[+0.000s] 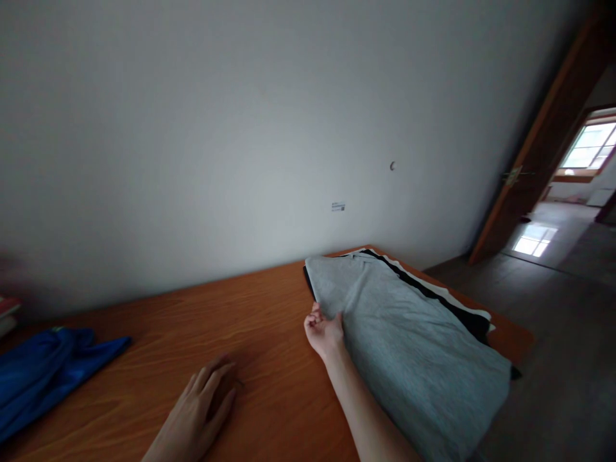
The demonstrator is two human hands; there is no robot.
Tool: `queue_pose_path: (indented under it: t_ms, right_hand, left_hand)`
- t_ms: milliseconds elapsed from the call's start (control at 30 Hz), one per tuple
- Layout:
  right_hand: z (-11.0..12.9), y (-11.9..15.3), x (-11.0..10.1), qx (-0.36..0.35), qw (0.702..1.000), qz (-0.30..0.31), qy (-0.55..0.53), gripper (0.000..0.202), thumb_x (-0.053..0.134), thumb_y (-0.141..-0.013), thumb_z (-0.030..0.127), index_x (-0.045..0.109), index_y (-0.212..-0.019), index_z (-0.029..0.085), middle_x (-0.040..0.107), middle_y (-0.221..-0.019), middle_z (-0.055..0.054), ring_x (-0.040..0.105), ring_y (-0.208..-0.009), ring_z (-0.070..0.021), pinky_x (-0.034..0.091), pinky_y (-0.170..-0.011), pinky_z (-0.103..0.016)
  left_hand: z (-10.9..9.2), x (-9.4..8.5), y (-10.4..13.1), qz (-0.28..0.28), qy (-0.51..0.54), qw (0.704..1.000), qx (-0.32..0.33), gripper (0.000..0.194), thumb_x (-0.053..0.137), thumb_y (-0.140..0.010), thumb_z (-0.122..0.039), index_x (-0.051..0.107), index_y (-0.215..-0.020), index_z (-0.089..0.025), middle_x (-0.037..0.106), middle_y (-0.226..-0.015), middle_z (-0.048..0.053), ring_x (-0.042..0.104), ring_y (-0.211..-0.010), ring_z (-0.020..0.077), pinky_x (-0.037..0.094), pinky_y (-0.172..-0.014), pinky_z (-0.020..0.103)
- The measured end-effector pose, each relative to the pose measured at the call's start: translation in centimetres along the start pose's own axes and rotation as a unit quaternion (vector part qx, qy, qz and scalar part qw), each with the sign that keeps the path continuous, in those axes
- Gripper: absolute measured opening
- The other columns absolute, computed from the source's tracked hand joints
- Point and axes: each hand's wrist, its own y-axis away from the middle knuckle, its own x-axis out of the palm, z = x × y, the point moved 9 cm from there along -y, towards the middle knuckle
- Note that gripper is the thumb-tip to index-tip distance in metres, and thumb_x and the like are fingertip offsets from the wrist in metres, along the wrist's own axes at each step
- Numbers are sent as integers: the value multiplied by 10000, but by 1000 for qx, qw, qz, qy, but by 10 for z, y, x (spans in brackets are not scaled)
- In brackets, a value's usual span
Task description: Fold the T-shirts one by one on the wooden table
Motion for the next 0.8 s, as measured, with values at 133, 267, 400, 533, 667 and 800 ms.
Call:
queue_pose_path:
  t_ms: [133, 267, 400, 533, 667, 800]
  right_hand:
    - [-12, 8, 1, 37, 998, -43, -19, 624, 63, -1062, 373, 585, -762, 205, 648, -647, -39, 531, -465, -120, 445, -483, -235]
    - [-4, 8, -3, 8, 996, -82, -20, 440, 205, -1021, 231, 578, -787, 225, 618, -596, 13, 456, -406, -99, 399, -470, -208]
    - [1, 8, -4, -24, 994, -106, 20, 287, 332, -927, 188, 603, -837, 219, 561, -549, 52, 426, -395, -81, 356, -455, -187]
    - [2, 9, -1, -59, 986, -122, 98, 242, 399, -908, 261, 577, -754, 205, 541, -522, 58, 444, -409, -76, 338, -451, -183]
    - [11, 11, 10, -102, 971, -106, 188, 377, 455, -920, 451, 514, -633, 214, 547, -465, 30, 456, -401, -96, 317, -429, -207]
    - [12, 24, 27, -137, 955, -71, 253, 492, 459, -902, 587, 485, -568, 227, 509, -406, 29, 426, -374, -106, 306, -413, -225]
  left_hand:
    - [-1, -1, -1, 9, 6, 1000, 5, 336, 531, -931, -425, 658, -1219, -306, 677, -1300, 73, 678, -1159, 265, 565, -987, 458]
    - [0, -1, -2, 5, 13, 1000, 5, 328, 538, -928, -425, 670, -1202, -305, 683, -1289, 66, 680, -1154, 263, 570, -982, 447]
    - [-3, -1, -2, 5, 6, 1000, 13, 328, 539, -925, -439, 675, -1193, -310, 694, -1269, 62, 688, -1138, 261, 576, -973, 456]
    - [-8, -3, -2, 7, -3, 1000, 30, 319, 507, -942, -436, 680, -1178, -307, 700, -1255, 68, 698, -1118, 248, 588, -951, 452]
    - [-6, -2, -2, 10, -15, 999, 30, 318, 509, -943, -433, 680, -1178, -302, 700, -1257, 68, 693, -1129, 247, 582, -962, 457]
    - [-5, -2, -4, 11, -16, 999, 28, 323, 513, -939, -431, 674, -1183, -293, 706, -1253, 65, 693, -1129, 251, 581, -967, 450]
